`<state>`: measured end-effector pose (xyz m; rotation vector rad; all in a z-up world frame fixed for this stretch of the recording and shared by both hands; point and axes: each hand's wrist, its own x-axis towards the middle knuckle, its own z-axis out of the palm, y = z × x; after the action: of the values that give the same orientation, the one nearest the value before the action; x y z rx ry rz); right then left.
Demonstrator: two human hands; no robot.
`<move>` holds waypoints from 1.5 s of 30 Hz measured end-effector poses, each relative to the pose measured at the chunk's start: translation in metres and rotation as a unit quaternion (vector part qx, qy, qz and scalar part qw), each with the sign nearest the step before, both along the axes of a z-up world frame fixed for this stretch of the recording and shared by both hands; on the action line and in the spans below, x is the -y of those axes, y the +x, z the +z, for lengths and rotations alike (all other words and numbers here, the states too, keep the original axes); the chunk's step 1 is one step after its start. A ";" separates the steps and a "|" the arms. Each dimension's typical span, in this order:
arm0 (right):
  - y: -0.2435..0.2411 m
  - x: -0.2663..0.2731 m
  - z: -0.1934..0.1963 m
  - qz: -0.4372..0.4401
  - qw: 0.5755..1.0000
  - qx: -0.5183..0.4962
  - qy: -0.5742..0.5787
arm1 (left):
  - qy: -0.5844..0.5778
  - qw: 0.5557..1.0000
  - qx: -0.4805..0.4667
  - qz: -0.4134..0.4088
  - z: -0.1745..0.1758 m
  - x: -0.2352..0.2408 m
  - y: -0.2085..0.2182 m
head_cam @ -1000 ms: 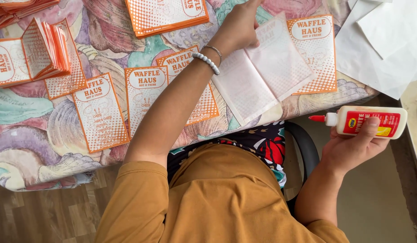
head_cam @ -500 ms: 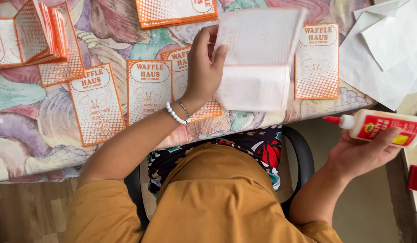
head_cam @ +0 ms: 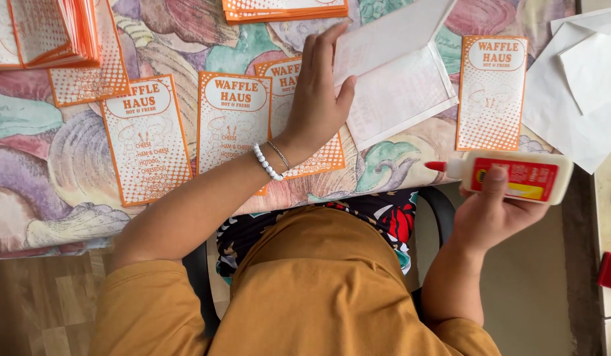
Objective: Applying glue to the edges of paper sleeves and folding them to assemble bags.
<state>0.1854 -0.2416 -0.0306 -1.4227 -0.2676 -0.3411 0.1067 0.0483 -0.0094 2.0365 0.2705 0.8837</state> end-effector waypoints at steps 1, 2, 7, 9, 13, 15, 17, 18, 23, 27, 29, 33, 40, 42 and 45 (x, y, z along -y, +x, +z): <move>0.000 -0.006 -0.003 0.000 0.998 0.048 -0.029 | 0.010 1.000 0.018 0.001 0.001 0.000 -0.002; 0.000 -0.012 -0.006 0.001 0.994 0.097 -0.059 | 0.020 0.999 0.037 0.003 0.003 0.000 -0.004; -0.014 -0.048 -0.008 0.067 0.992 0.071 -0.087 | 0.247 0.967 0.068 -0.005 0.042 -0.004 -0.015; -0.020 -0.060 -0.007 0.084 0.989 0.069 -0.101 | 0.347 0.933 0.084 -0.052 0.042 -0.006 -0.015; -0.024 -0.073 0.001 0.131 0.968 0.140 -0.163 | 0.296 0.948 -0.046 -0.109 -0.003 -0.004 -0.005; -0.021 -0.073 -0.001 0.125 0.949 0.204 -0.206 | 0.266 0.953 -0.058 -0.135 -0.011 -0.006 -0.002; -0.021 -0.069 -0.004 0.106 0.981 0.107 -0.125 | 0.323 0.932 -0.111 -0.122 -0.004 -0.005 -0.004; -0.021 -0.069 -0.004 0.108 0.980 0.107 -0.128 | 0.319 0.933 -0.111 -0.121 -0.006 -0.005 -0.003; -0.003 -0.042 -0.037 0.088 0.987 0.091 -0.099 | 0.276 0.947 -0.105 -0.127 -0.011 -0.004 0.000; -0.005 -0.052 -0.024 0.095 0.980 0.120 -0.128 | 0.260 0.952 -0.102 -0.124 -0.015 -0.003 0.001; 0.010 -0.042 -0.030 0.023 0.981 0.165 -0.096 | 0.267 0.948 -0.112 -0.129 -0.013 -0.003 0.000; 0.042 -0.019 -0.015 -0.021 0.998 -0.004 0.067 | 0.265 0.948 -0.121 -0.131 -0.014 -0.002 0.000; 0.018 -0.048 0.000 0.152 0.987 -0.034 -0.043 | 0.229 0.960 -0.094 -0.129 -0.016 -0.003 0.002; 0.011 -0.052 -0.005 0.105 0.990 -0.023 -0.095 | 0.221 0.962 -0.096 -0.130 -0.016 -0.003 0.001; 0.002 -0.054 -0.013 0.087 0.982 0.083 -0.148 | 0.200 0.966 -0.092 -0.139 -0.016 -0.003 0.001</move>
<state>0.1869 -0.1871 -0.0434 -1.6520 -0.5949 -0.2849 0.1078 0.0508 -0.0251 2.4612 -0.1047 0.6082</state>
